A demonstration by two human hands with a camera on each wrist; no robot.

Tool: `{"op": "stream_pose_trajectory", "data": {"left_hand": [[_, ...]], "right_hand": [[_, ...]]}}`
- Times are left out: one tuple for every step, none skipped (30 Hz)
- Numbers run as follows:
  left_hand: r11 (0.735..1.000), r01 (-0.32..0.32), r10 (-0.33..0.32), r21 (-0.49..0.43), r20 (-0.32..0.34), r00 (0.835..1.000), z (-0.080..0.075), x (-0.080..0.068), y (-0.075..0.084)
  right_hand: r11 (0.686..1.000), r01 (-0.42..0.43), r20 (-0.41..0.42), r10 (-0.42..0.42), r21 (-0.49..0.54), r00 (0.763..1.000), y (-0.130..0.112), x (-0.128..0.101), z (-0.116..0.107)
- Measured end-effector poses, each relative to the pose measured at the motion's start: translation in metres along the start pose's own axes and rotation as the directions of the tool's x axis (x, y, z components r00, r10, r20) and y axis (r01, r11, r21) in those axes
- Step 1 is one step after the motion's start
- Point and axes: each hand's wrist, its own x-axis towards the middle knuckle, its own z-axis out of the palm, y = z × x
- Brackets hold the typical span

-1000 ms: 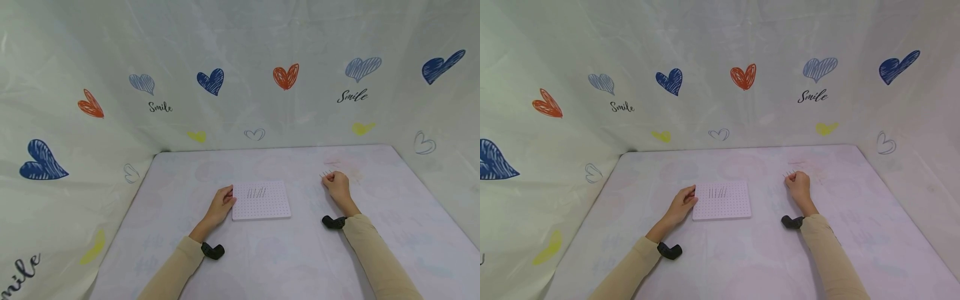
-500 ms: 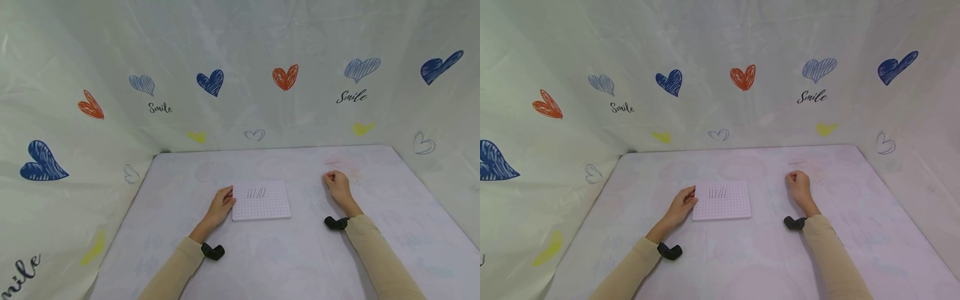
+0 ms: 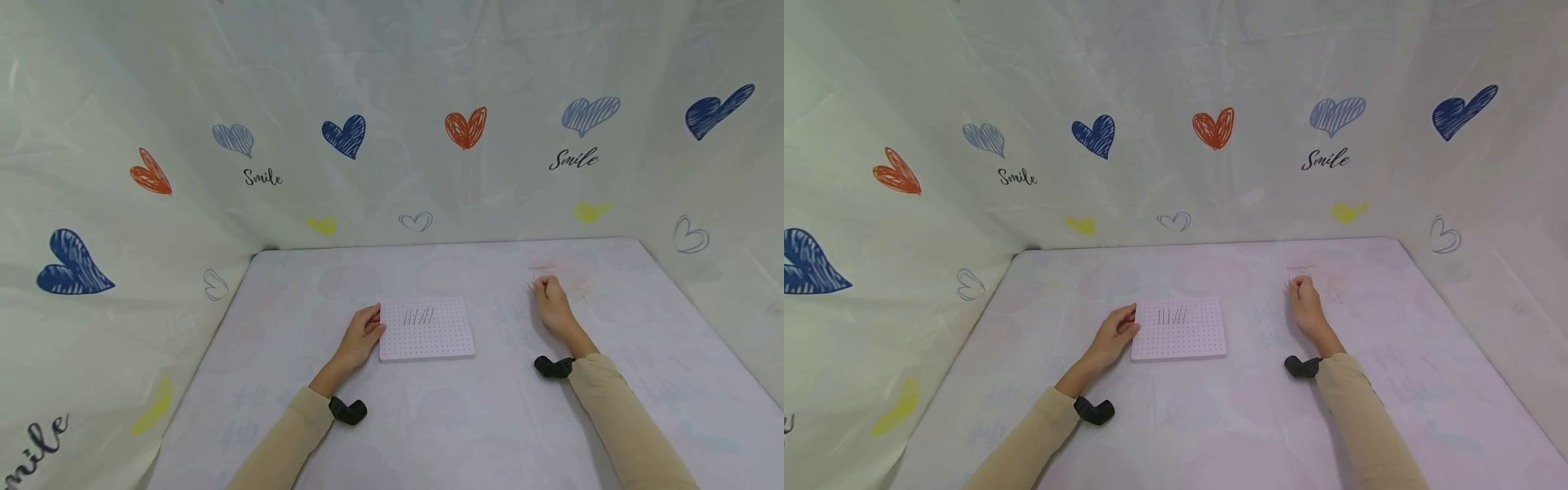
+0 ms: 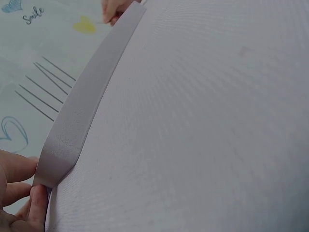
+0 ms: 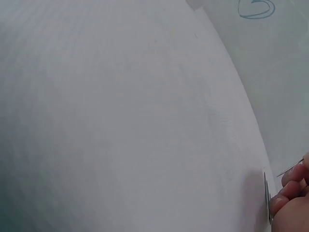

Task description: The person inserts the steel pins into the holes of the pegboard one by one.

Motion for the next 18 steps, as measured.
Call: {"op": "stream_pose_trajectory", "data": {"left_hand": [[1.000, -0.002, 0.002, -0.006, -0.001, 1.000, 0.0001, 0.0003, -0.0005], [1.000, -0.011, 0.011, -0.009, -0.002, 1.000, 0.0001, 0.0007, -0.0012], [1.000, -0.011, 0.011, -0.018, -0.002, 1.000, 0.0001, 0.0010, -0.0017], [1.000, -0.013, 0.013, -0.021, -0.003, 1.000, 0.0002, 0.0011, -0.0021], [1.000, -0.014, 0.014, -0.021, -0.003, 1.000, 0.0002, 0.0012, -0.0024], [1.000, -0.012, 0.012, -0.018, -0.005, 1.000, 0.0003, 0.0014, -0.0025], [1.000, -0.007, 0.007, -0.017, -0.006, 1.000, 0.0003, 0.0015, -0.0022], [1.000, -0.005, 0.005, -0.013, -0.007, 1.000, 0.0003, 0.0016, -0.0022], [1.000, -0.001, 0.001, -0.010, -0.007, 1.000, 0.0004, 0.0017, -0.0022], [1.000, 0.000, 0.000, -0.004, -0.007, 1.000, 0.0005, 0.0018, -0.0021], [1.000, 0.003, -0.003, 0.001, -0.008, 1.000, 0.0005, 0.0019, -0.0022], [1.000, 0.004, -0.004, 0.004, -0.008, 1.000, 0.0006, 0.0020, -0.0025], [1.000, 0.004, -0.004, 0.006, -0.006, 1.000, 0.0005, 0.0018, -0.0025], [1.000, 0.006, -0.006, 0.010, -0.006, 1.000, 0.0005, 0.0016, -0.0025], [1.000, 0.005, -0.005, 0.015, -0.005, 1.000, 0.0004, 0.0013, -0.0024], [1.000, 0.001, -0.001, 0.021, -0.004, 1.000, 0.0003, 0.0011, -0.0022], [1.000, 0.005, -0.005, 0.024, -0.003, 1.000, 0.0002, 0.0010, -0.0020], [1.000, 0.007, -0.007, 0.026, -0.002, 1.000, 0.0002, 0.0010, -0.0020]], "right_hand": [[1.000, 0.010, -0.003, -0.010, 0.006, 1.000, 0.0006, 0.0001, 0.0000], [1.000, 0.018, -0.008, -0.018, 0.011, 1.000, 0.0010, 0.0003, 0.0000], [0.999, 0.029, -0.013, -0.029, 0.020, 0.999, 0.0011, 0.0004, -0.0003], [0.999, 0.039, -0.019, -0.039, 0.027, 0.999, 0.0009, 0.0004, -0.0005], [0.998, 0.047, -0.022, -0.046, 0.034, 0.999, 0.0005, 0.0004, -0.0007], [0.998, 0.052, -0.024, -0.051, 0.043, 0.998, -0.0003, 0.0003, -0.0009], [0.997, 0.055, -0.029, -0.054, 0.052, 0.998, -0.0011, 0.0004, -0.0011], [0.997, 0.055, -0.032, -0.053, 0.061, 0.998, -0.0023, 0.0003, -0.0013], [0.996, 0.056, -0.035, -0.054, 0.071, 0.998, -0.0033, 0.0003, -0.0015], [0.995, 0.056, -0.040, -0.053, 0.076, 0.998, -0.0040, 0.0004, -0.0013], [0.995, 0.055, -0.044, -0.052, 0.083, 0.998, -0.0048, 0.0006, -0.0012], [0.994, 0.057, -0.052, -0.053, 0.089, 0.997, -0.0054, 0.0009, -0.0011], [0.993, 0.060, -0.061, -0.054, 0.098, 0.997, -0.0059, 0.0011, -0.0010], [0.993, 0.065, -0.068, -0.058, 0.101, 0.996, -0.0064, 0.0012, -0.0009], [0.992, 0.071, -0.076, -0.063, 0.107, 0.995, -0.0066, 0.0014, -0.0008], [0.991, 0.079, -0.085, -0.069, 0.110, 0.994, -0.0069, 0.0016, -0.0007], [0.990, 0.084, -0.093, -0.073, 0.113, 0.993, -0.0073, 0.0018, -0.0007], [0.989, 0.089, -0.101, -0.077, 0.116, 0.992, -0.0076, 0.0020, -0.0006]]}}
